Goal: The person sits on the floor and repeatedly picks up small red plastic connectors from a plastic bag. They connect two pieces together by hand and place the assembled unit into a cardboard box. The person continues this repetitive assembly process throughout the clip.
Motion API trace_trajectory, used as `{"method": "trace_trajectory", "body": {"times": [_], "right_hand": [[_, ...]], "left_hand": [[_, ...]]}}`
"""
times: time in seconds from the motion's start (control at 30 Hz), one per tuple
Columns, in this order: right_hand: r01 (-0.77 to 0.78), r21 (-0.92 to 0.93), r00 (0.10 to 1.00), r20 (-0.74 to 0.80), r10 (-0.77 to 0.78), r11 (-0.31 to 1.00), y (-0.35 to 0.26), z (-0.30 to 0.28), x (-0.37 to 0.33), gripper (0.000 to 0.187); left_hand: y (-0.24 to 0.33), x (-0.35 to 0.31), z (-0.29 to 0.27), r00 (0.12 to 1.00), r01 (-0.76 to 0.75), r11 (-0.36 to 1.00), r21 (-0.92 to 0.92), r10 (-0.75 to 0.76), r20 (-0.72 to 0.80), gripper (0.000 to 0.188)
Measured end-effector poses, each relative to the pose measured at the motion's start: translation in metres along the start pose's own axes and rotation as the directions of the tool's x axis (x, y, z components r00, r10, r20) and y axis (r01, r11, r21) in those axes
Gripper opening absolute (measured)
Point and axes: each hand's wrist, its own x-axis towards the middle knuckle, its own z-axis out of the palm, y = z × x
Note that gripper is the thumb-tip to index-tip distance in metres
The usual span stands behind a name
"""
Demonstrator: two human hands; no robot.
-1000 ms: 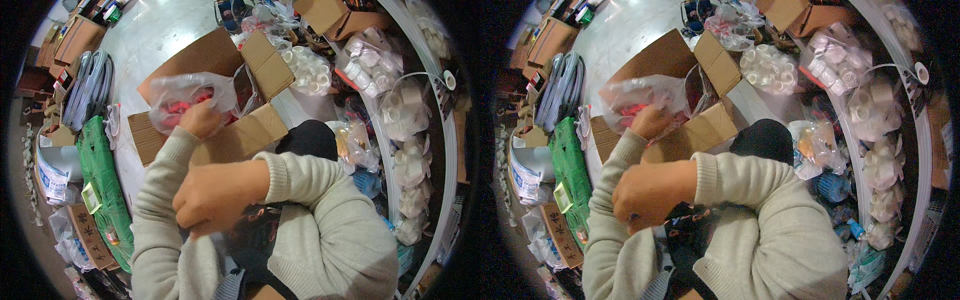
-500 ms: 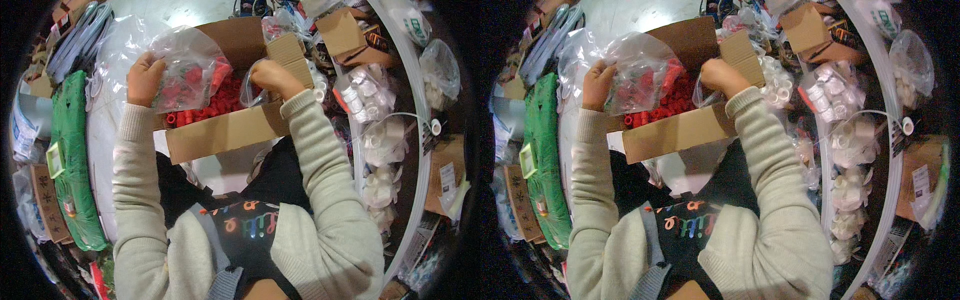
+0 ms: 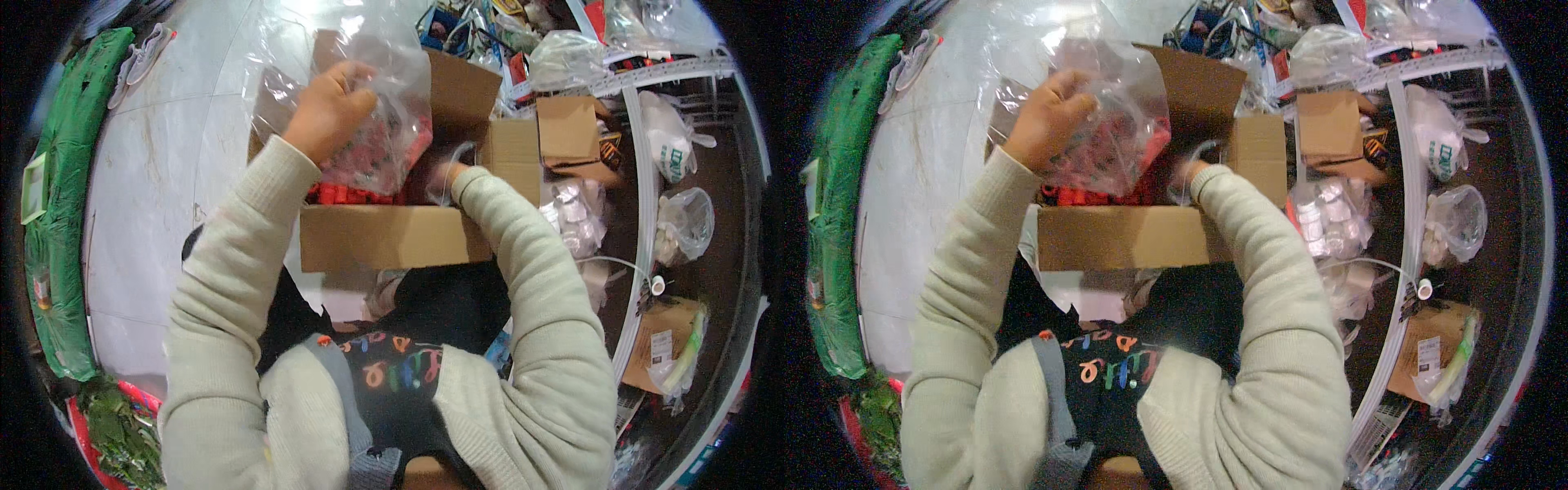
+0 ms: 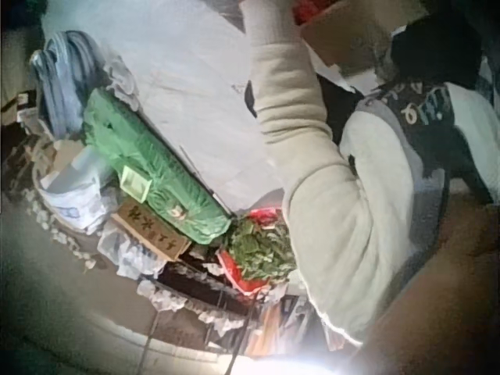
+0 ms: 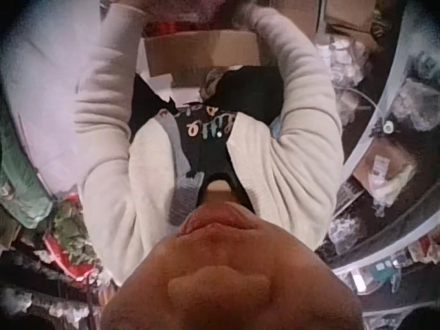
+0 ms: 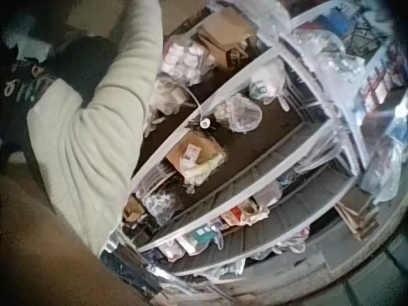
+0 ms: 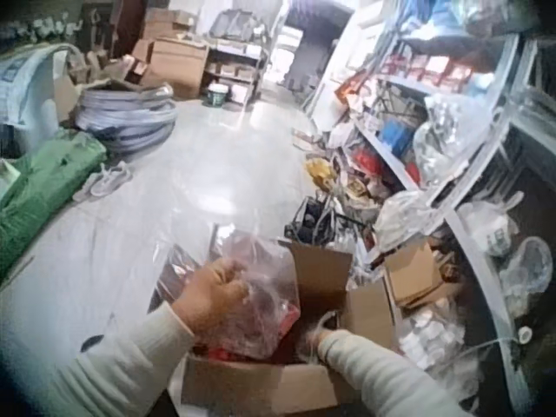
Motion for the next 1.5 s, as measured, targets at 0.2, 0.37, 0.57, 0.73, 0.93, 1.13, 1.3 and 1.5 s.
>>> {"method": "trace_trajectory", "body": {"times": [0.2,0.37,0.57,0.73,0.93,1.13,1.3,1.5], "right_hand": [[0.102,-0.169,0.976,0.206,-0.066,0.98,-0.032,-0.028,-0.018,0.023],[0.113,-0.075,0.94,0.332,-0.082,0.991,-0.025,-0.008,-0.003,0.022],[0.131,0.007,0.976,0.174,-0.13,0.991,-0.054,-0.031,0.003,0.021],[0.127,0.082,0.991,0.021,-0.13,0.988,-0.072,-0.054,0.009,0.021],[0.157,0.203,0.981,-0.142,-0.13,0.966,-0.082,-0.076,0.015,0.021],[0.199,0.469,0.948,-0.315,-0.047,0.861,-0.052,-0.077,-0.019,0.022],[0.258,0.742,0.905,-0.41,0.114,0.619,-0.019,-0.056,-0.085,0.022],[0.292,0.95,0.824,-0.306,0.477,0.105,-0.041,-0.068,-0.169,0.021]], "left_hand": [[0.001,-0.002,-0.004,0.99,0.098,0.995,-0.026,-0.094,0.106,0.035],[-0.002,0.003,-0.007,0.974,0.15,0.97,-0.19,-0.112,0.196,0.044],[0.03,-0.034,-0.004,0.731,0.075,0.997,-0.005,-0.051,0.681,0.071],[0.038,-0.084,0.041,0.685,-0.412,0.885,0.215,0.146,0.714,0.074],[0.034,-0.094,0.048,0.615,-0.484,0.78,0.396,-0.019,0.788,0.058],[0.015,-0.069,0.039,0.659,-0.436,0.834,0.338,0.039,0.751,0.034],[-0.011,-0.052,0.027,0.785,-0.382,0.804,0.456,0.022,0.619,0.021],[-0.017,-0.042,0.029,0.802,-0.418,0.657,0.628,-0.058,0.594,0.017]]}}
